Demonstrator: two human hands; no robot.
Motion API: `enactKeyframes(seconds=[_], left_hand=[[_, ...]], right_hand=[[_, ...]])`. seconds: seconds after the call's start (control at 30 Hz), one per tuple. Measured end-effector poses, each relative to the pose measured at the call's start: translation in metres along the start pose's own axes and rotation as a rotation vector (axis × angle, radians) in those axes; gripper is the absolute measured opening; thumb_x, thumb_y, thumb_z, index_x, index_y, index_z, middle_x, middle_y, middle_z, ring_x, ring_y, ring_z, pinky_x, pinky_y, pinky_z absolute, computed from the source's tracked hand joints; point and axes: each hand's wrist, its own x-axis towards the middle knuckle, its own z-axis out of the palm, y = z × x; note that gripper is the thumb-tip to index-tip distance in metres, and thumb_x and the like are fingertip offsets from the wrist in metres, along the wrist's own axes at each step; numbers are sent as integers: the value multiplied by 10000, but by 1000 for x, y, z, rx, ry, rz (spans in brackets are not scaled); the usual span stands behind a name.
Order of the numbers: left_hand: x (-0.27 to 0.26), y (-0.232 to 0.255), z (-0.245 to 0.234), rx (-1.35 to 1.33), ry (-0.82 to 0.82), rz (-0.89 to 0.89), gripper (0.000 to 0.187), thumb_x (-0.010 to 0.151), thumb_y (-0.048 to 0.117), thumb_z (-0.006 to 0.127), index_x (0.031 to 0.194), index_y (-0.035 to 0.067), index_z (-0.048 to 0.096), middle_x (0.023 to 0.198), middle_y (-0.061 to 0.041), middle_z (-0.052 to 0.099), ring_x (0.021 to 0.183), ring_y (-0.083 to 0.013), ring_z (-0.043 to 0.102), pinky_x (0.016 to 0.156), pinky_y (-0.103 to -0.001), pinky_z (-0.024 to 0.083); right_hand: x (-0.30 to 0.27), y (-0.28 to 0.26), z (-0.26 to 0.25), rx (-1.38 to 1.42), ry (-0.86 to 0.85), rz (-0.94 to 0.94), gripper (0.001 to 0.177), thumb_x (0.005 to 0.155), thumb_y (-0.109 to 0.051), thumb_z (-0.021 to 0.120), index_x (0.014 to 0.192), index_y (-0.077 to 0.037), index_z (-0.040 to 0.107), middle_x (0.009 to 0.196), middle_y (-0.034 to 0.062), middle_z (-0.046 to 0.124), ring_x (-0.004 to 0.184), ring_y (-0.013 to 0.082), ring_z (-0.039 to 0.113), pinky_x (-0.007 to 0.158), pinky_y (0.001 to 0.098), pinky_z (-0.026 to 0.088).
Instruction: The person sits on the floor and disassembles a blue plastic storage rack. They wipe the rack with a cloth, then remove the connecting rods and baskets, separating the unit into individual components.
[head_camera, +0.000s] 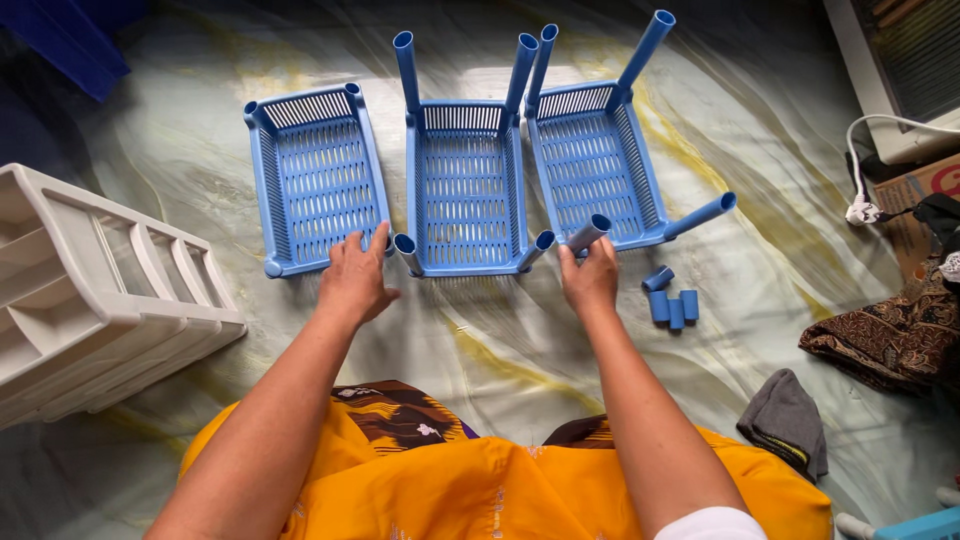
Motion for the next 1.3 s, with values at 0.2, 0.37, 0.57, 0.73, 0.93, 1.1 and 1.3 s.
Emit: enactKeyframes(seconds=[0.2, 0.37, 0.57, 0.73, 0.93, 1.1, 1.3], left_hand=[[-4, 32, -6, -441, 140, 134, 542, 807, 312, 854, 1307, 201, 678, 1055, -125, 733, 974, -305, 692, 865, -422, 546], [14, 9, -2, -475, 190, -23, 332, 810, 327, 871, 992, 87, 734, 860, -85, 755, 811, -251, 740, 755, -388, 573], [25, -17, -1, -532, 260, -98, 298, 800, 260, 882, 995, 86, 739, 883, -83, 769, 830, -236, 745, 760, -382, 567], [27, -27, 0, -579, 315, -108, 289, 798, 233, 888, 985, 71, 740, 887, -92, 769, 839, -231, 743, 777, -373, 570], [28, -40, 11, -563, 351, -115, 333, 797, 239, 900, 1021, 55, 734, 900, -107, 761, 838, -244, 741, 792, -384, 574], [15, -34, 17, -191, 603, -99, 717, 610, 345, 1005, 1103, -35, 648, 1027, -226, 707, 934, -379, 682, 803, -474, 552], [-34, 11, 1, -389, -16, -127, 435, 920, 376, 783, 1138, 25, 649, 1061, -155, 748, 975, -287, 723, 859, -428, 554]], right_hand=[[-8, -49, 22, 97, -43, 194, 218, 893, -174, 679, 1086, -89, 621, 1009, 165, 723, 994, 417, 673, 838, 511, 517], [-7, -81, 32, 168, -50, 195, 223, 901, -218, 700, 1065, -100, 607, 965, 137, 736, 958, 387, 701, 828, 492, 537], [-16, -111, 42, 53, -96, 294, 261, 904, -270, 731, 1074, -116, 607, 971, 116, 745, 936, 392, 690, 772, 524, 520], [-22, -127, 15, 83, -161, 148, 382, 893, -235, 725, 1212, -83, 582, 1089, 173, 709, 883, 396, 686, 760, 510, 525], [-28, -108, -82, 63, -48, 1, 312, 926, -132, 711, 1215, -53, 623, 1087, 138, 680, 782, 182, 712, 725, 358, 570], [-15, -24, -187, -42, 31, 131, 189, 953, -161, 715, 1081, -30, 670, 941, 94, 723, 763, 193, 704, 714, 339, 559], [-45, 137, -264, -155, -264, 579, 346, 893, -312, 756, 1111, -45, 721, 970, 137, 768, 832, 263, 741, 750, 397, 562]])
